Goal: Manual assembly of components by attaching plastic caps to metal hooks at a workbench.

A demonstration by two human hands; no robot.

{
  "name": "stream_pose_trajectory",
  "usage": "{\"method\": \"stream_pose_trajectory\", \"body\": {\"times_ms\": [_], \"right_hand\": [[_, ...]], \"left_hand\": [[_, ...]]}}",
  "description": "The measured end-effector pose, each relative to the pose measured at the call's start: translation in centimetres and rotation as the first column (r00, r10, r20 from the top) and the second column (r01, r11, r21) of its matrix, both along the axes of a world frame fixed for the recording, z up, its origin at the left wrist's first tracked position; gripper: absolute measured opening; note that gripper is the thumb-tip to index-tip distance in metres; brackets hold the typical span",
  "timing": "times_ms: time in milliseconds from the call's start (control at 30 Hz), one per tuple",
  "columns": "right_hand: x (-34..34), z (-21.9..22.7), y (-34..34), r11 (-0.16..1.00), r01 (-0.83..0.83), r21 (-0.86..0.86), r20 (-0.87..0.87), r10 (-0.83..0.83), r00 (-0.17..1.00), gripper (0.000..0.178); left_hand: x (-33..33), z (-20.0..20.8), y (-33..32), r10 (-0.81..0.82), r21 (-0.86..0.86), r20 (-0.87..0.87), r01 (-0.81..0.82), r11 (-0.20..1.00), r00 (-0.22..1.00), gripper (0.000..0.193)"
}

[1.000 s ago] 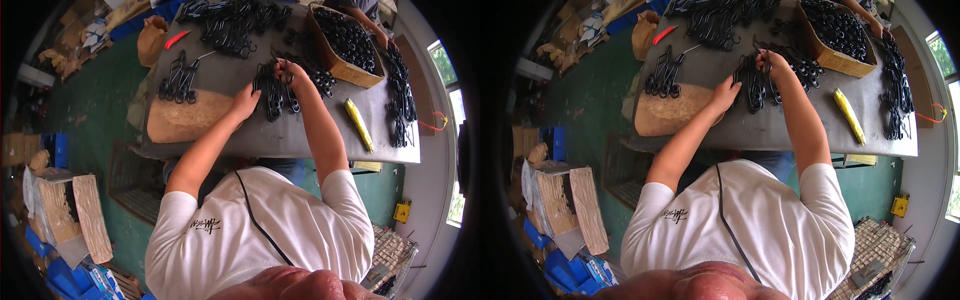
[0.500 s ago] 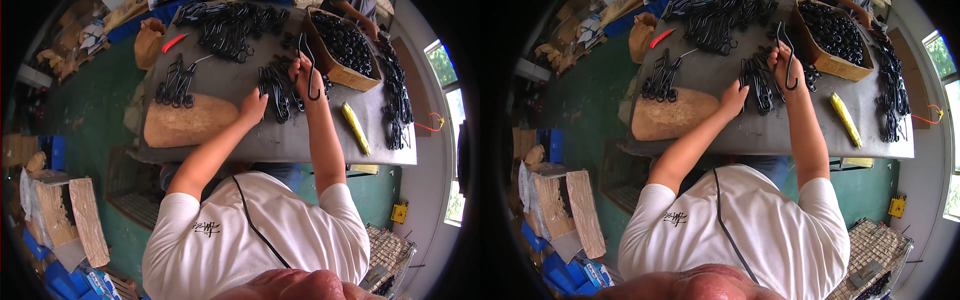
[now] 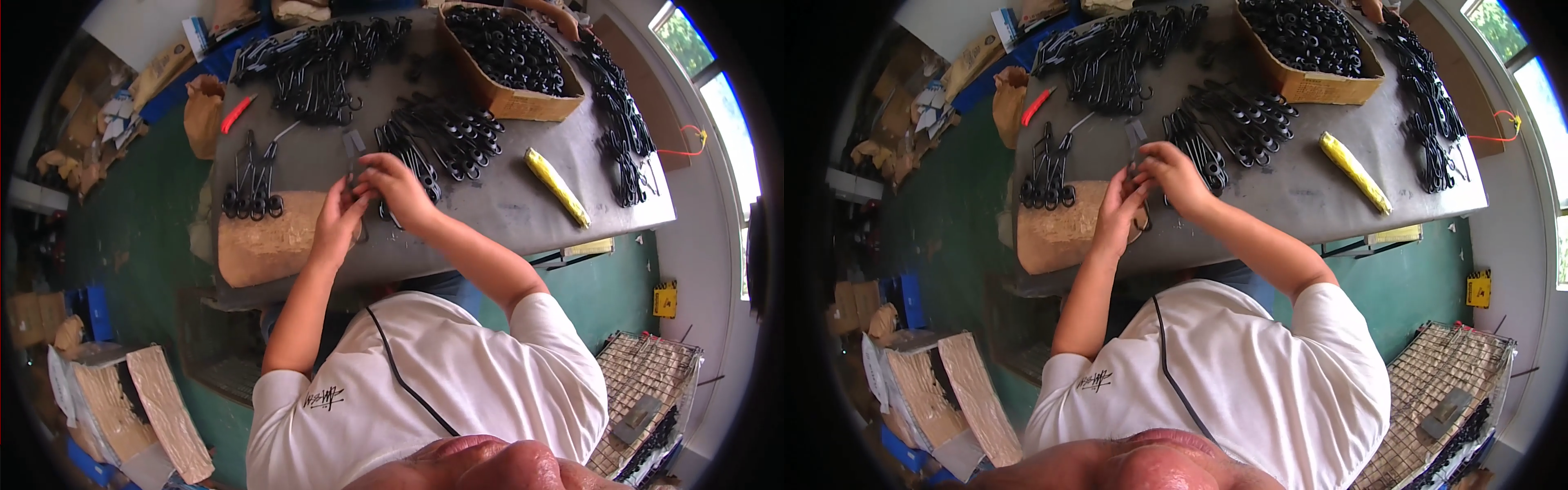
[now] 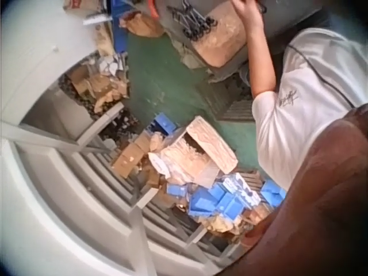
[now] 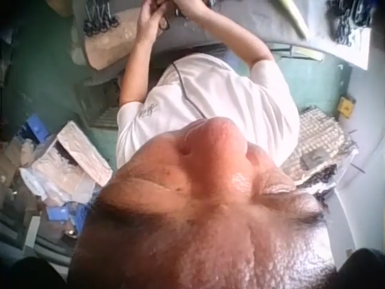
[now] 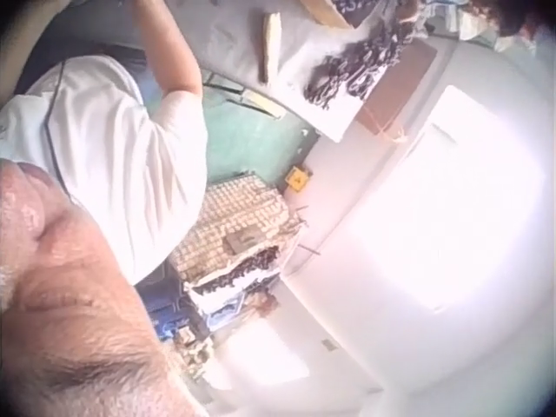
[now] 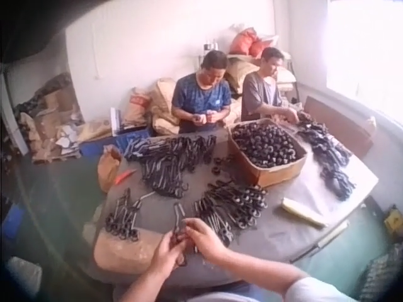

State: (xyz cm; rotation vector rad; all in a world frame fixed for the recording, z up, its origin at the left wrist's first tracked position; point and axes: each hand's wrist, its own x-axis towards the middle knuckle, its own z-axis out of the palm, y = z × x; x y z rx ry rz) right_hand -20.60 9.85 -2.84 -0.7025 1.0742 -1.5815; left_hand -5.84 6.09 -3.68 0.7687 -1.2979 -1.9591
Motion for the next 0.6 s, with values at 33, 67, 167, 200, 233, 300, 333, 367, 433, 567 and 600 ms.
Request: {"method": "stream_pose_trajectory", "body": {"times_ms": [33,67,167,200,233,300,333,367,433,567,600], "right_hand": [[0.4,0.3,-0.2,0.998,-0.063,-0.021,-0.058,0.061,0.996,0.031],[-0.2,0.9,-0.5,0.998,-0.053,-0.032,-0.059,0.051,0.997,0.031],[-3.3,2.8,-2.6,0.963,-0.048,-0.266,-0.915,-0.237,0.327,0.030],[-5.6,4.5,-3.3,0.916,0.045,-0.399,-0.902,-0.401,0.157,0.028],[-8.5,5.3,-4.3,0.875,0.152,-0.459,-0.883,-0.468,0.027,0.024],[-16.3,5.7,-6.4,0.770,0.303,-0.561,-0.827,-0.537,-0.168,0.024],[-20.6,5.4,-7.1,0.734,0.394,-0.553,-0.832,-0.465,-0.302,0.026],[-23.2,6.0,-7.0,0.755,0.439,-0.486,-0.870,-0.368,-0.329,0.033],[-28.6,4.9,-6.9,0.844,0.415,-0.340,-0.894,-0.153,-0.422,0.048],[-33.1,4.1,-6.2,0.957,0.263,-0.124,-0.846,0.037,-0.532,0.047],[-33.6,4.0,-5.9,0.954,0.281,-0.103,-0.849,0.063,-0.525,0.045]], "left_hand": [[0.1,-0.4,-0.3,0.055,-0.108,0.037,-0.051,0.993,0.998,0.040],[0.3,-0.6,-0.9,0.105,-0.148,0.122,-0.087,0.985,0.987,0.040],[2.1,-0.9,-1.9,0.162,-0.099,0.219,-0.143,0.985,0.962,0.042],[2.6,-0.5,-1.9,0.211,-0.092,0.260,-0.194,0.977,0.942,0.041],[2.9,-1.1,-2.4,0.218,-0.096,0.256,-0.199,0.975,0.942,0.041],[3.2,-3.4,-4.3,0.192,-0.076,0.309,-0.177,0.981,0.931,0.042],[3.0,-3.8,-5.2,0.141,-0.203,0.430,-0.057,0.978,0.892,0.050],[2.8,-4.4,-5.5,0.152,-0.204,0.427,-0.069,0.977,0.891,0.050],[1.7,-4.8,-5.8,0.336,-0.468,0.592,-0.027,0.883,0.732,0.061],[2.3,-4.0,-4.3,0.708,-0.888,0.451,0.195,0.416,0.543,0.059],[2.0,-2.9,-3.7,0.614,-0.857,0.446,0.112,0.503,0.652,0.051]]}}
